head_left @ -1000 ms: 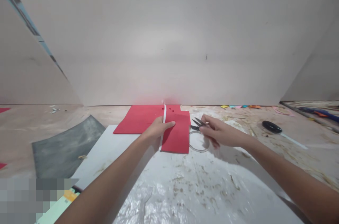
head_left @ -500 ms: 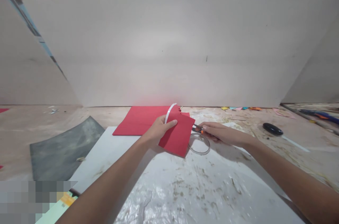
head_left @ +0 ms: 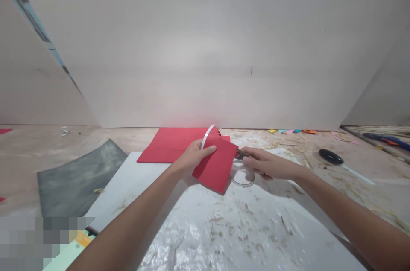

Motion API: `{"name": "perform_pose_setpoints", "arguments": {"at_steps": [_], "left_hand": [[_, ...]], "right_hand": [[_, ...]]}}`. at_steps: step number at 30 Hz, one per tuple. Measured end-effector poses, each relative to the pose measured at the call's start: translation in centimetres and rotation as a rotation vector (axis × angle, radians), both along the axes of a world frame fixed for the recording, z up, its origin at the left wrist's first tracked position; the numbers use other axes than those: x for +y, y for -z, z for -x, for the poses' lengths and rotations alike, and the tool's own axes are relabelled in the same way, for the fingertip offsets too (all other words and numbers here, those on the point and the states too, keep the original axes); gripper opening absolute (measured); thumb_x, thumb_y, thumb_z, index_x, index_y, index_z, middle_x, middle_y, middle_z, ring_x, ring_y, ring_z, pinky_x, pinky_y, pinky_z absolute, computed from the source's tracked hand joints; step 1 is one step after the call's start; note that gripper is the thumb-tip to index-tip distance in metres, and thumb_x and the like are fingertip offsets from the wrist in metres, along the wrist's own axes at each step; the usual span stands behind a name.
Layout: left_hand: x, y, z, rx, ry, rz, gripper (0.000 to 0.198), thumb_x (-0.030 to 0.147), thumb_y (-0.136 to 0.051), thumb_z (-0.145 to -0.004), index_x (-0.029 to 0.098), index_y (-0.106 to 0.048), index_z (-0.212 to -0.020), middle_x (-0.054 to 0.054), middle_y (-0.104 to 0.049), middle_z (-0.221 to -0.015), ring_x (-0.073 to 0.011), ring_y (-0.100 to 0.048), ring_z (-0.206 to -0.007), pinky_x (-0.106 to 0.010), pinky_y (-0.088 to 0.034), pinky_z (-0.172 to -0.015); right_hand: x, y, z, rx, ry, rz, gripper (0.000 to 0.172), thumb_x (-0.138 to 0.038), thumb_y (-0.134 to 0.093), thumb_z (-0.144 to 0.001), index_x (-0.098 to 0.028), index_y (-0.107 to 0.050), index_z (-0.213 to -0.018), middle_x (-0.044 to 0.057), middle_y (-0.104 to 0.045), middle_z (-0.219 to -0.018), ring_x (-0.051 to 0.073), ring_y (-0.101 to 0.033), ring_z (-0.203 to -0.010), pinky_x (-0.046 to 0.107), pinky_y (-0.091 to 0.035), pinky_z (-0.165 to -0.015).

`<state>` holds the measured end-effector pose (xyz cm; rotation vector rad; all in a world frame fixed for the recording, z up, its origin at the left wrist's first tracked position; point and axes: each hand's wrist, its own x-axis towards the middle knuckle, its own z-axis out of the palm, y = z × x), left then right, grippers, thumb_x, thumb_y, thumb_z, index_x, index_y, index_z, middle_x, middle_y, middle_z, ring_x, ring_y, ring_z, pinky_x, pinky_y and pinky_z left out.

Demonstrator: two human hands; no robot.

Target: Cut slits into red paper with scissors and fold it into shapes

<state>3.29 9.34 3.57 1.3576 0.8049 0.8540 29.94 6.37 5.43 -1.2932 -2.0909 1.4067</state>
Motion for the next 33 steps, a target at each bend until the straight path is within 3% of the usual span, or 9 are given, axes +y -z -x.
{"name": "perform_pose_setpoints", "arguments": {"at_steps": [5,10,16,22,33], "left_hand": [[0.0,-0.1,0.1,0.018,0.018,0.021,0.041,0.052,-0.070,-0.080,0.016,-0.067,-0.100,-0.013,-0.073,-0.100,-0.0276,-0.070,-0.085,-0.035,-0.053,-0.069],[0.0,-0.1,0.1,0.019,-0.001,-0.005,0.041,0.052,-0.071,-0.079,0.017,-0.067,-0.099,-0.012,-0.073,-0.097,-0.0275,-0.070,-0.084,-0.035,-0.053,-0.068],[0.0,0.0,0.0,0.049,-0.004,-0.049,0.040,0.053,-0.069,-0.080,0.018,-0.068,-0.099,-0.011,-0.073,-0.093,-0.0273,-0.070,-0.083,-0.035,-0.052,-0.068],[-0.3,-0.2,-0.2,0.083,0.003,-0.061,0.038,0.051,-0.067,-0.082,0.018,-0.068,-0.100,-0.012,-0.073,-0.097,-0.0288,-0.070,-0.086,-0.036,-0.053,-0.069],[-0.2,-0.1,-0.1,0.078,0.008,-0.075,0.037,0.050,-0.067,-0.083,0.018,-0.068,-0.101,-0.012,-0.073,-0.098,-0.0290,-0.070,-0.088,-0.036,-0.053,-0.070]], "right_hand": [[0.1,0.3,0.1,0.027,0.060,-0.049,0.042,-0.059,-0.036,-0.098,-0.020,-0.050,-0.089,-0.005,-0.040,-0.067,0.006,-0.029,-0.048,0.020,-0.024,-0.041],[0.2,0.6,0.6,0.083,0.081,-0.035,0.044,-0.055,-0.034,-0.099,-0.020,-0.041,-0.074,-0.005,-0.034,-0.066,0.008,-0.025,-0.051,0.022,-0.022,-0.044],[-0.3,0.3,0.9,0.065,0.073,-0.007,0.041,-0.061,-0.039,-0.097,-0.022,-0.050,-0.100,-0.006,-0.040,-0.068,0.008,-0.030,-0.050,0.022,-0.021,-0.043],[-0.1,0.9,1.1,0.106,0.094,-0.129,0.046,-0.063,-0.043,-0.095,-0.018,-0.053,-0.090,-0.005,-0.040,-0.064,0.009,-0.032,-0.052,0.024,-0.022,-0.045],[0.0,0.9,1.3,0.199,0.118,-0.101,0.050,-0.067,-0.048,-0.090,-0.018,-0.057,-0.093,-0.005,-0.035,-0.067,0.009,-0.026,-0.054,0.025,-0.018,-0.047]]}}
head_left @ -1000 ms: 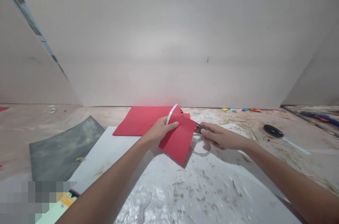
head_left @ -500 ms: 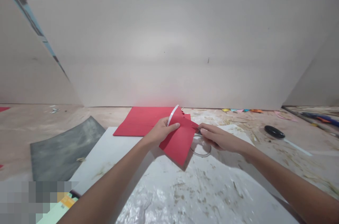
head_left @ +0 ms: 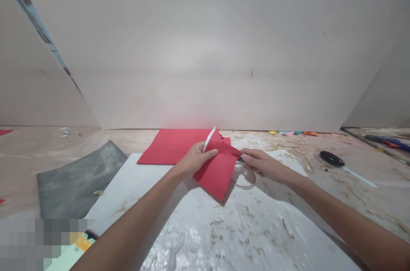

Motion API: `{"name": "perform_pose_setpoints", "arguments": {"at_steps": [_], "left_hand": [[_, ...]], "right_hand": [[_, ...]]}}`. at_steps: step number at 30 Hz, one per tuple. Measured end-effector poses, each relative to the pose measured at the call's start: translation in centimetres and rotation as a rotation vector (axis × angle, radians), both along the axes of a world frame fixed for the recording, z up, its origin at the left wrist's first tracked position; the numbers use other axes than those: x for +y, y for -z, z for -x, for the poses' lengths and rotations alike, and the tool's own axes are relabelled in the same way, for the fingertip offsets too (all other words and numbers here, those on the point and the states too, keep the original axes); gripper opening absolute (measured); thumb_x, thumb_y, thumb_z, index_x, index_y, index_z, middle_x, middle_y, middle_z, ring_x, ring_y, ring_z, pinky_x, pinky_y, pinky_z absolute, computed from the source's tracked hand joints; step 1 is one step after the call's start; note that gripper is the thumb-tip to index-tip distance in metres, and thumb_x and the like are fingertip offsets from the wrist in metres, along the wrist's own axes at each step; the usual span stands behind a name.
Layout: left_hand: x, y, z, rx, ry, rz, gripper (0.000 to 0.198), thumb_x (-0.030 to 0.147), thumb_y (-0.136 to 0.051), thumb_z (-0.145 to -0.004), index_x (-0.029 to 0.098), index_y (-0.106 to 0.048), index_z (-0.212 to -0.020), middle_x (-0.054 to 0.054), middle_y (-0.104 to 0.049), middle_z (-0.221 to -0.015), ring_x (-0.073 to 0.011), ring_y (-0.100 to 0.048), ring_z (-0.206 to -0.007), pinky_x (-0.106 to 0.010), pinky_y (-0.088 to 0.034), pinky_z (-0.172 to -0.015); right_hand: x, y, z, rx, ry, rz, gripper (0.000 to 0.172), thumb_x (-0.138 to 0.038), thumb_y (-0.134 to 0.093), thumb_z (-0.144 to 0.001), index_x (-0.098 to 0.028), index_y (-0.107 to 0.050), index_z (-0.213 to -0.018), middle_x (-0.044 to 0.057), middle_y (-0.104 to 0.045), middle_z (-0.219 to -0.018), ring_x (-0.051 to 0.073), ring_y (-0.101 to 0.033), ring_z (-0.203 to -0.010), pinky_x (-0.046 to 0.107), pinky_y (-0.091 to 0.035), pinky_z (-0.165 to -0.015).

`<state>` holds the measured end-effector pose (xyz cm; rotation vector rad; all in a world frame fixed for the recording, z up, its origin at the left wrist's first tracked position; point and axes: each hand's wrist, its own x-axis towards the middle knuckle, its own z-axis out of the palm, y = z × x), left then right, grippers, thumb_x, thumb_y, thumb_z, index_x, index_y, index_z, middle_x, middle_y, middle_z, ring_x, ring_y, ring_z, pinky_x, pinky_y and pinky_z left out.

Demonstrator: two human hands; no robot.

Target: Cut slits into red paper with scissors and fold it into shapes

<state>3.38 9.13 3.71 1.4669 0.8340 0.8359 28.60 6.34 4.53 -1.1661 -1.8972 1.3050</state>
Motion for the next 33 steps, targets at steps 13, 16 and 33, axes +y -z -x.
{"name": "perform_pose_setpoints", "arguments": {"at_steps": [13,16,33], "left_hand": [[-0.01,0.08,-0.01,-0.002,-0.007,-0.001,0.037,0.050,-0.066,-0.084,0.018,-0.067,-0.102,-0.013,-0.073,-0.100,-0.0289,-0.070,-0.087,-0.037,-0.054,-0.070],[-0.05,0.03,0.01,0.008,-0.010,0.001,0.038,0.051,-0.067,-0.083,0.017,-0.068,-0.101,-0.013,-0.073,-0.099,-0.0291,-0.070,-0.086,-0.036,-0.053,-0.068],[-0.83,-0.40,-0.68,0.019,0.055,-0.011,0.036,0.046,-0.064,-0.087,0.020,-0.068,-0.111,-0.012,-0.073,-0.103,-0.0284,-0.071,-0.088,-0.035,-0.054,-0.071]], "right_hand": [[0.00,-0.09,0.28,0.083,0.009,0.116,0.049,-0.065,-0.056,-0.086,-0.021,-0.039,-0.071,-0.009,-0.024,-0.059,0.007,-0.014,-0.049,0.024,-0.009,-0.046],[0.03,-0.04,0.16,0.087,-0.002,0.131,0.049,-0.063,-0.056,-0.087,-0.021,-0.038,-0.070,-0.009,-0.024,-0.058,0.007,-0.014,-0.049,0.024,-0.009,-0.046],[-0.27,0.06,0.17,0.105,-0.013,0.140,0.044,-0.056,-0.056,-0.090,-0.021,-0.038,-0.069,-0.009,-0.024,-0.056,0.007,-0.015,-0.047,0.024,-0.011,-0.043]]}}
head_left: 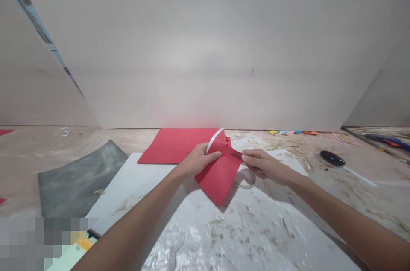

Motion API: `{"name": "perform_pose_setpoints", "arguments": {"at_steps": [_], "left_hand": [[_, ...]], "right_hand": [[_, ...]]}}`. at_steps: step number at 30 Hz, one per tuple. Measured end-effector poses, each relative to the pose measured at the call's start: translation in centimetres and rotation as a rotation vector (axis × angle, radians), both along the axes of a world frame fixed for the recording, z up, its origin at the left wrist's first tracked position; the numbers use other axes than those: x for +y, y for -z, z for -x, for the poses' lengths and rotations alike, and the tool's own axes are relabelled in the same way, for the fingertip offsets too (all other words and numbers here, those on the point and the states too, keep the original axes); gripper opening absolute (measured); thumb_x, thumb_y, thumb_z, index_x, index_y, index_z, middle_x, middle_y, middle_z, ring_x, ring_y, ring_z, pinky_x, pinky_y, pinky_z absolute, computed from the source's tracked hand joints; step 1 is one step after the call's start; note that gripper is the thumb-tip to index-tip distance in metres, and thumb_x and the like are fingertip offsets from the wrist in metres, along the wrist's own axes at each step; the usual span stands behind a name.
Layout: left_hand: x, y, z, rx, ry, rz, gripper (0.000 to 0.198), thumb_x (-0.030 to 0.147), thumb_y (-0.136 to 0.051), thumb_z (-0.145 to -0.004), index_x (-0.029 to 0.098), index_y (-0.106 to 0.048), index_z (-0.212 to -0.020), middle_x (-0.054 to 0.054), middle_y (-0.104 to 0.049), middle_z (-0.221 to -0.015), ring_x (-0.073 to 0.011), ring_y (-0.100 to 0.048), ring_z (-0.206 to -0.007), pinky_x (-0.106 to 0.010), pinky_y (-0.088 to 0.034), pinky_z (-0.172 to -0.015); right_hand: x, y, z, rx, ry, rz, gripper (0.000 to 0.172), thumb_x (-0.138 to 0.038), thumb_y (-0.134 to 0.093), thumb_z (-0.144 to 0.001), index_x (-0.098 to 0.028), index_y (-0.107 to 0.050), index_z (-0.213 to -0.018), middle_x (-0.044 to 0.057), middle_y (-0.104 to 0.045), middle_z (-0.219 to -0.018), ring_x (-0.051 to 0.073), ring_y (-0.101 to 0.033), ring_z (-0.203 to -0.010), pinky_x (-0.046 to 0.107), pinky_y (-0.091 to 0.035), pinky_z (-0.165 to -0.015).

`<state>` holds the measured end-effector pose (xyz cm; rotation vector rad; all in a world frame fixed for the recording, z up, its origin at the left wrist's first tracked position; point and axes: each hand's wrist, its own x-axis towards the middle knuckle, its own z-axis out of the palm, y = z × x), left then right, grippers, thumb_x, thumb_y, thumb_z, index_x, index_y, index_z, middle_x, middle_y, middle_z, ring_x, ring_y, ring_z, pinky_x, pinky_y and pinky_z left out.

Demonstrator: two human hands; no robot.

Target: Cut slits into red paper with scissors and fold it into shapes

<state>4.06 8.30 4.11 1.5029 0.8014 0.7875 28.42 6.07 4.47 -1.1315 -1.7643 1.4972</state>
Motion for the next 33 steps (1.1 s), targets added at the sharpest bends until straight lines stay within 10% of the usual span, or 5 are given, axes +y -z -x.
{"name": "perform_pose_setpoints", "arguments": {"at_steps": [33], "left_hand": [[-0.7,-0.3,-0.7,0.032,0.098,-0.007,0.037,0.043,-0.065,-0.087,0.017,-0.068,-0.113,-0.014,-0.073,-0.110,-0.0290,-0.072,-0.091,-0.036,-0.055,-0.075]], "right_hand": [[-0.3,0.2,1.0,0.075,0.019,0.011,0.046,-0.056,-0.060,-0.087,-0.020,-0.040,-0.066,-0.010,-0.025,-0.054,0.006,-0.018,-0.045,0.025,-0.011,-0.042]]}}
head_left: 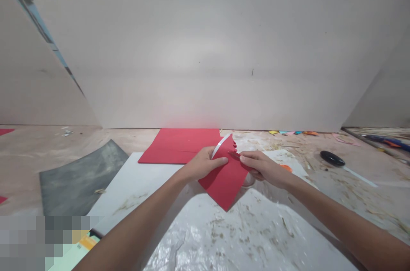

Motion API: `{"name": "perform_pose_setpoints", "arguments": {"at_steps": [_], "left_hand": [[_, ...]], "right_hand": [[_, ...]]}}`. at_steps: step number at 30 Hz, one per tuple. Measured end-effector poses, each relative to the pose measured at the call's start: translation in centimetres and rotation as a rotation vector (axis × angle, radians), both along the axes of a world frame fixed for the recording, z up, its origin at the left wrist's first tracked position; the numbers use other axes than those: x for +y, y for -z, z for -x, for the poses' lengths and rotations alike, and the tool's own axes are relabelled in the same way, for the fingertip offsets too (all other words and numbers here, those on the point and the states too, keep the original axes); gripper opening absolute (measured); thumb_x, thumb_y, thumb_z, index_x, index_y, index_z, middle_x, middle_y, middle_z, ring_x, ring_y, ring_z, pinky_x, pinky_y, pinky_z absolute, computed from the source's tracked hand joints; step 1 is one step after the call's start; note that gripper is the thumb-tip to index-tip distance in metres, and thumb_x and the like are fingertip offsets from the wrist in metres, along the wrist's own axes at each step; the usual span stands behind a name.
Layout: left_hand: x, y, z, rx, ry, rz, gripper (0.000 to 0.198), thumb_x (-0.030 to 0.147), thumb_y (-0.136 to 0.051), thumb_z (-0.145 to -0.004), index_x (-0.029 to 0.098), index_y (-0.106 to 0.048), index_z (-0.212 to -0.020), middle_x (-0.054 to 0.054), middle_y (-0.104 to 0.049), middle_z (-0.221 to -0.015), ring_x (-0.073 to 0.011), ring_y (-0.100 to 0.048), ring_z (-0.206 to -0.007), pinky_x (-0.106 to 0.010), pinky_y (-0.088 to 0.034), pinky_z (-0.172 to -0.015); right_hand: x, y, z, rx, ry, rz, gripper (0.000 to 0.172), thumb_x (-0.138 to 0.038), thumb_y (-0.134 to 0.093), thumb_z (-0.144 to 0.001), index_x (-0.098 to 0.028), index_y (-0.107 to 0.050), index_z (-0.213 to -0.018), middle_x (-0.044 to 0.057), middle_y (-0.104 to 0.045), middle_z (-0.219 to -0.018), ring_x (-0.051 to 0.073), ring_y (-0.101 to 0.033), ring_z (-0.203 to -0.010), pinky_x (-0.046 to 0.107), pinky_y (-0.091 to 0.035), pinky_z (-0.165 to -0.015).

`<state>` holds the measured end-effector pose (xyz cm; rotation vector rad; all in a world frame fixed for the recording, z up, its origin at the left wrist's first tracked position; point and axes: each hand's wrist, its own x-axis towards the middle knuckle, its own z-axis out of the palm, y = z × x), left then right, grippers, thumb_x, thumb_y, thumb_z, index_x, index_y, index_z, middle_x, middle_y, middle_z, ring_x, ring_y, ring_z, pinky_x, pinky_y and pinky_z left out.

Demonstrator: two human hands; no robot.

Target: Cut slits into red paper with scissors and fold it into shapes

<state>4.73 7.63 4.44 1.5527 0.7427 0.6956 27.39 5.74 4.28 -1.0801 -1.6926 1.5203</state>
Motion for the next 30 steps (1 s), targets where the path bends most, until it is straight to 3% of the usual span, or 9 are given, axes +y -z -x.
{"name": "perform_pose_setpoints", "arguments": {"at_steps": [8,20,30], "left_hand": [[-0.07,-0.09,0.02,0.038,-0.028,-0.006,0.039,0.043,-0.067,-0.085,0.015,-0.068,-0.112,-0.016,-0.071,-0.113,-0.0303,-0.071,-0.092,-0.036,-0.055,-0.074],[-0.28,0.06,0.11,0.028,0.043,-0.005,0.034,0.040,-0.064,-0.087,0.018,-0.070,-0.112,-0.013,-0.073,-0.108,-0.0270,-0.071,-0.089,-0.034,-0.054,-0.073],[0.13,0.09,0.25,-0.068,0.009,0.023,0.041,0.049,-0.067,-0.084,0.015,-0.070,-0.107,-0.014,-0.074,-0.102,-0.0280,-0.071,-0.088,-0.034,-0.054,-0.073]], "right_hand": [[-0.21,-0.10,0.19,0.007,0.009,0.009,0.048,-0.057,-0.062,-0.085,-0.020,-0.038,-0.065,-0.010,-0.025,-0.054,0.006,-0.018,-0.045,0.024,-0.012,-0.043],[-0.09,0.42,0.28,0.003,-0.028,-0.009,0.041,-0.052,-0.059,-0.089,-0.018,-0.046,-0.069,-0.007,-0.036,-0.055,0.006,-0.024,-0.045,0.024,-0.014,-0.042],[0.14,0.15,-0.42,-0.025,-0.025,-0.016,0.041,-0.058,-0.057,-0.088,-0.019,-0.051,-0.077,-0.009,-0.027,-0.056,0.007,-0.019,-0.046,0.023,-0.014,-0.042]]}}
